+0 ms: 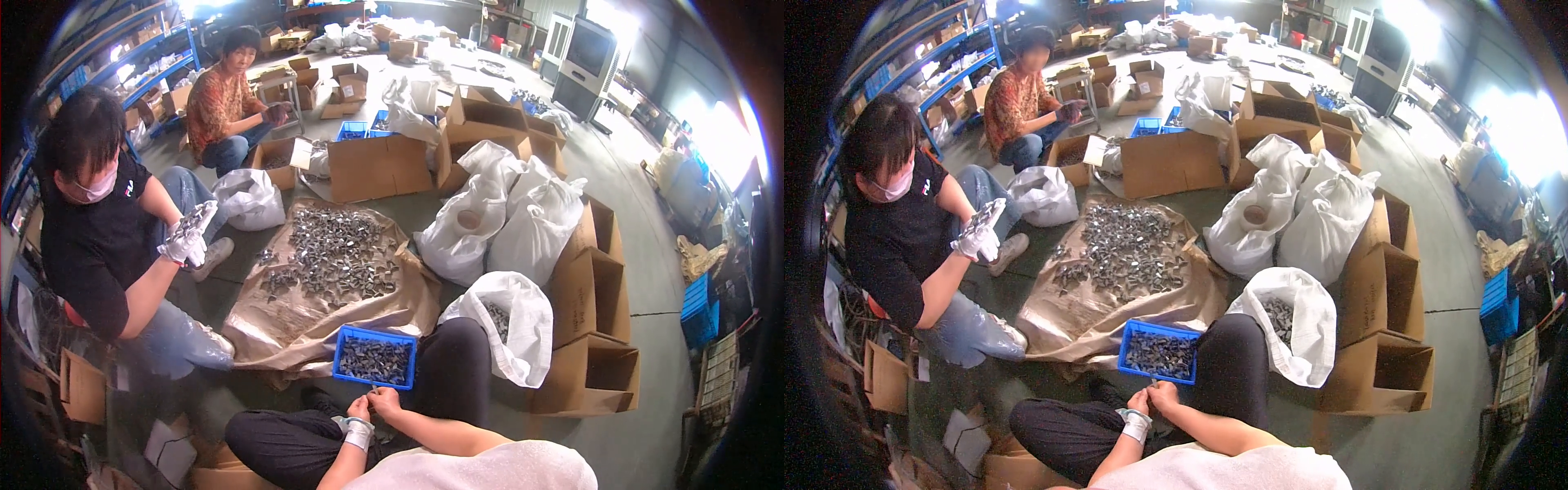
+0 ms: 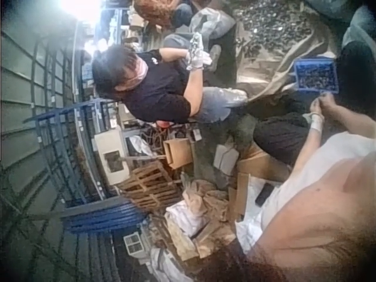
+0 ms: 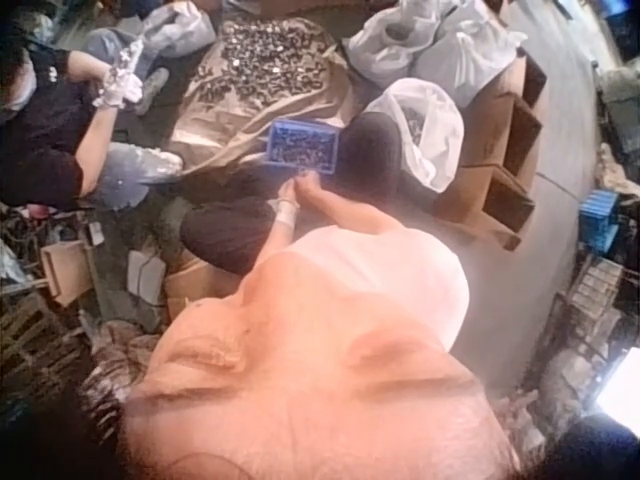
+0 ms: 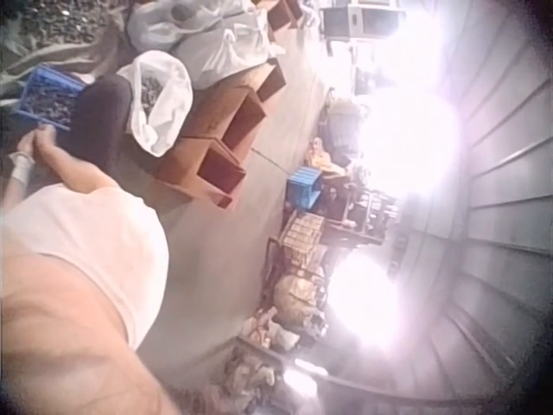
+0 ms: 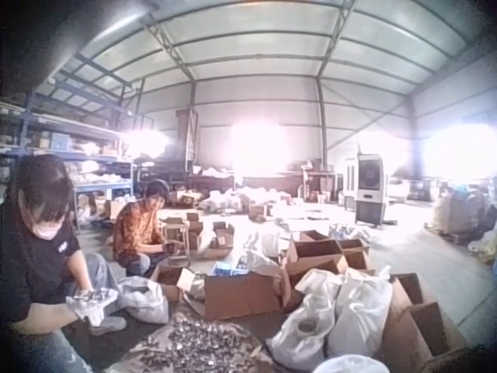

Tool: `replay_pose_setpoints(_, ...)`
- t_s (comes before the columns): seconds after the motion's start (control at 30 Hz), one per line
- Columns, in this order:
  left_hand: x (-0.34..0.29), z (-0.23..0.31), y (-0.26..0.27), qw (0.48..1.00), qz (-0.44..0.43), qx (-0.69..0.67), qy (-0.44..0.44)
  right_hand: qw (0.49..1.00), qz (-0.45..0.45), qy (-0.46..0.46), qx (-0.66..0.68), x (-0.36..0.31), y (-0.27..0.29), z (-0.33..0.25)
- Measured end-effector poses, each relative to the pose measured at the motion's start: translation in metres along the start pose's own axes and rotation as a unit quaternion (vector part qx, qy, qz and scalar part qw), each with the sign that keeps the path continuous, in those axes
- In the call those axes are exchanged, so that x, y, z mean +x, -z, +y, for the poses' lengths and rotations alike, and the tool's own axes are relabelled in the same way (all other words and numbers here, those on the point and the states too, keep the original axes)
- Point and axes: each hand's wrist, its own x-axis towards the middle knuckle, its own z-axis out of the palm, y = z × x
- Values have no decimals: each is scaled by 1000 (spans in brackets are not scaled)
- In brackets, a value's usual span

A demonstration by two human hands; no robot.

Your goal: The person assembles metal fasteners by fitting metal components together by hand, displaying and sorting the assembled pieces, and picking additional parts from a plastic container.

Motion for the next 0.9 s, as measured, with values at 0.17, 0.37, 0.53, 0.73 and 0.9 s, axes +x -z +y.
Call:
replay_pose_setpoints(0.17, -4, 8, -4, 999, 2, -15, 32, 1000, 20, 16, -14, 6, -1, 7)
replay_pose_setpoints(0.37, -1, 3, 1, 999, 37, -6, 39, 999, 33, 21, -20, -9, 3, -12)
replay_pose_setpoints(0.53, -2, 4, 0, 997, 51, 3, 51, 998, 35, 34, -48, 0, 3, -3)
replay_pose_setpoints(0.73, 0, 1, 8, 995, 63, 34, 73, 995, 34, 46, -79, 7, -4, 8)
replay_pose_setpoints(0.9, -4, 9, 1, 995, 64, 9, 77, 998, 31, 39, -35, 3, -1, 6)
